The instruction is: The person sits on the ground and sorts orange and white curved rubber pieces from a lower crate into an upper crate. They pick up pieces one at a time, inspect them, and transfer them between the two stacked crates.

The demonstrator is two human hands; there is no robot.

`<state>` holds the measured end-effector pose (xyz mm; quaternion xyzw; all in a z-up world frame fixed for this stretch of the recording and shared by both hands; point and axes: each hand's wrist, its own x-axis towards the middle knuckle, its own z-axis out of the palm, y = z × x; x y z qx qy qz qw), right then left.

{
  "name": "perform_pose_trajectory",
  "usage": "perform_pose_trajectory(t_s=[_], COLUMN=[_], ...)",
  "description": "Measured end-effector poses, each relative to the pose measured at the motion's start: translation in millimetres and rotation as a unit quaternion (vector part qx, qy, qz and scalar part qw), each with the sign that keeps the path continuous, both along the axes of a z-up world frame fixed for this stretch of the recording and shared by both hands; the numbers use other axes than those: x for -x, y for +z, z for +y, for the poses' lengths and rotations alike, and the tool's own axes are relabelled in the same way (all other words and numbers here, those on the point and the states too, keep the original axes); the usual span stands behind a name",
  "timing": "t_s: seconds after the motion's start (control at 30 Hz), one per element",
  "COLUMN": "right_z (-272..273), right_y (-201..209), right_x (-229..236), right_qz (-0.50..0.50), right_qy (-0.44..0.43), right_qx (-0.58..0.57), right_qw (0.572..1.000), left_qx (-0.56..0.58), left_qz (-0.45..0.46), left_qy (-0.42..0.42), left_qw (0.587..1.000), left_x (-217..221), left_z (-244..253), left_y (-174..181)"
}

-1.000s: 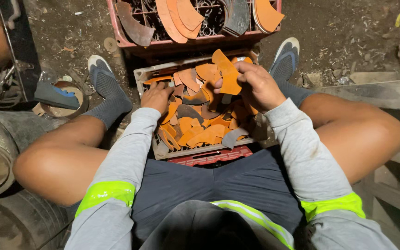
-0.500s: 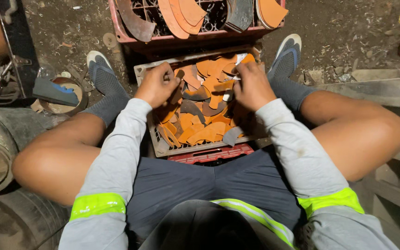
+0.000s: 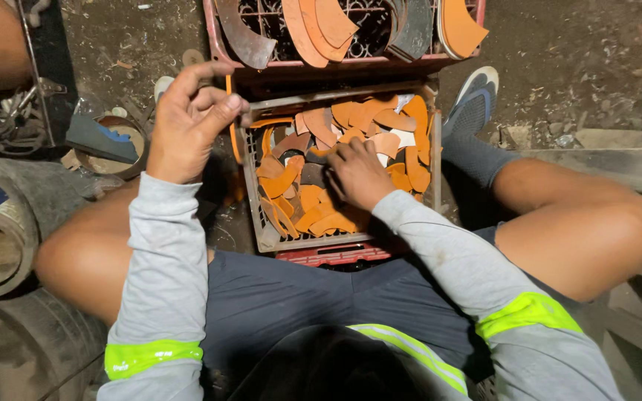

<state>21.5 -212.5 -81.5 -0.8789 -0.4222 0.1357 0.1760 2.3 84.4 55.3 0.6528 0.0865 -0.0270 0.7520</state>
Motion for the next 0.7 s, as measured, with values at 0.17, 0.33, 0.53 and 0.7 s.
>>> perform_pose_trajectory(t_s=[0.17,0.33,0.53,0.7], right_z=[63.0,118.9,108.8,53.3], right_y=[-37.3,-88.5,-97.9,-35.0], right_x=[-11.4,-19.2,-16.5,-14.5], right_qz=[-0.064,-0.076,-0.081,-0.043], right_qy=[0.036,0.024,-0.067,0.005], right_qx=[0.015,0.087,0.125,0.04], right_qw=[0.997,0.993,0.987,0.998], left_qx=[0.013,-0.001,-0.021,-0.062], left_qz=[0.026,0.028,0.035,0.054], left_qy=[-0.037,-0.016,-0.006,0.01], left_qw=[0.999,0.999,0.999,0.997], left_x=[0.6,0.5,0.1,-2.0], left_z=[-0.8,8.8,10.8,7.6], left_y=[-4.8,-7.4,-17.7,-41.8])
